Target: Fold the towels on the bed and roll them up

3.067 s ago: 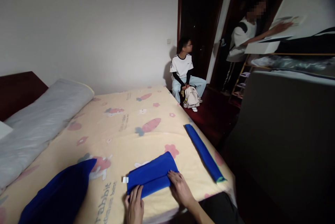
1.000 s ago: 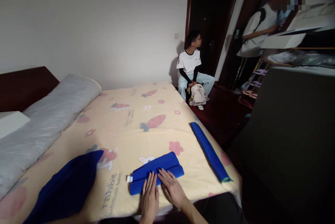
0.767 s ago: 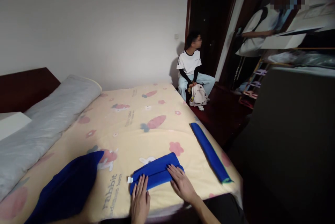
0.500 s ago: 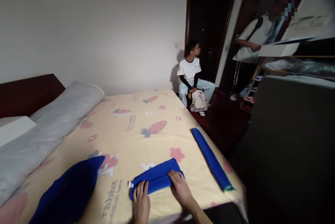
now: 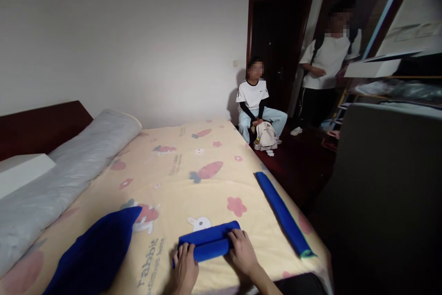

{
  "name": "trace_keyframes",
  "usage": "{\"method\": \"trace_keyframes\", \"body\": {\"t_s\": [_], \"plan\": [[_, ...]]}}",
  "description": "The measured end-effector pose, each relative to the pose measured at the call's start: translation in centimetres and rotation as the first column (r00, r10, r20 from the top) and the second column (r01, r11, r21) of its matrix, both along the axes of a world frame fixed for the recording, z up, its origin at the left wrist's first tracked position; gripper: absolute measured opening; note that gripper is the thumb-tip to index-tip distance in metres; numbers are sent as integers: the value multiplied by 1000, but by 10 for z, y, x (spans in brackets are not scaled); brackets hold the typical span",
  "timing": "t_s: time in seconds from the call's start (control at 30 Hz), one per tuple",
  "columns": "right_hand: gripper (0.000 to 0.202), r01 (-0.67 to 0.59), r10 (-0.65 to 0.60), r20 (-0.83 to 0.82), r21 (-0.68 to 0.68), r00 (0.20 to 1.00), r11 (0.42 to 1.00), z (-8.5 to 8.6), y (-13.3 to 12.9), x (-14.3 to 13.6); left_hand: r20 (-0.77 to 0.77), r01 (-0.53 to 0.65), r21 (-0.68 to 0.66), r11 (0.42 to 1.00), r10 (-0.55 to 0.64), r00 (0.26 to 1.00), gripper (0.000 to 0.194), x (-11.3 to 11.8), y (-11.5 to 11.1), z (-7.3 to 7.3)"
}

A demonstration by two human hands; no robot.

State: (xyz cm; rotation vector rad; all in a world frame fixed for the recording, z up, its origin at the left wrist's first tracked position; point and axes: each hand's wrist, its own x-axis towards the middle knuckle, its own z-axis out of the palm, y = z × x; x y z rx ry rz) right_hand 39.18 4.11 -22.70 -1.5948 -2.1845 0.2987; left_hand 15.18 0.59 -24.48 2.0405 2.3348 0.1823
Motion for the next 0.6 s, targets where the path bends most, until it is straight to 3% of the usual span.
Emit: {"method": "trace_keyframes", "body": {"t_s": [0.1,0.2,0.3,0.43,0.6], "plan": [[56,-22,23,-14,92,1000,996,-3,-8,-7,64,68,119,991,-76,995,62,13,-3,4],[44,-18,22,-37,123,999,992,-4,-15,-20,114,207,233,950,-239,964,61,31,-4,5],[35,45,-36,-73,121,997,992,-8,-15,-29,156,234,290,928,-287,945,55,39,0,-1],[44,-14,33,-94,201,995,979,-20,-7,-19,172,285,307,908,-347,922,47,28,4,-9],[52,-122,142,-67,242,988,963,-27,-1,-3,118,340,212,916,-370,922,56,22,5,-11]]}}
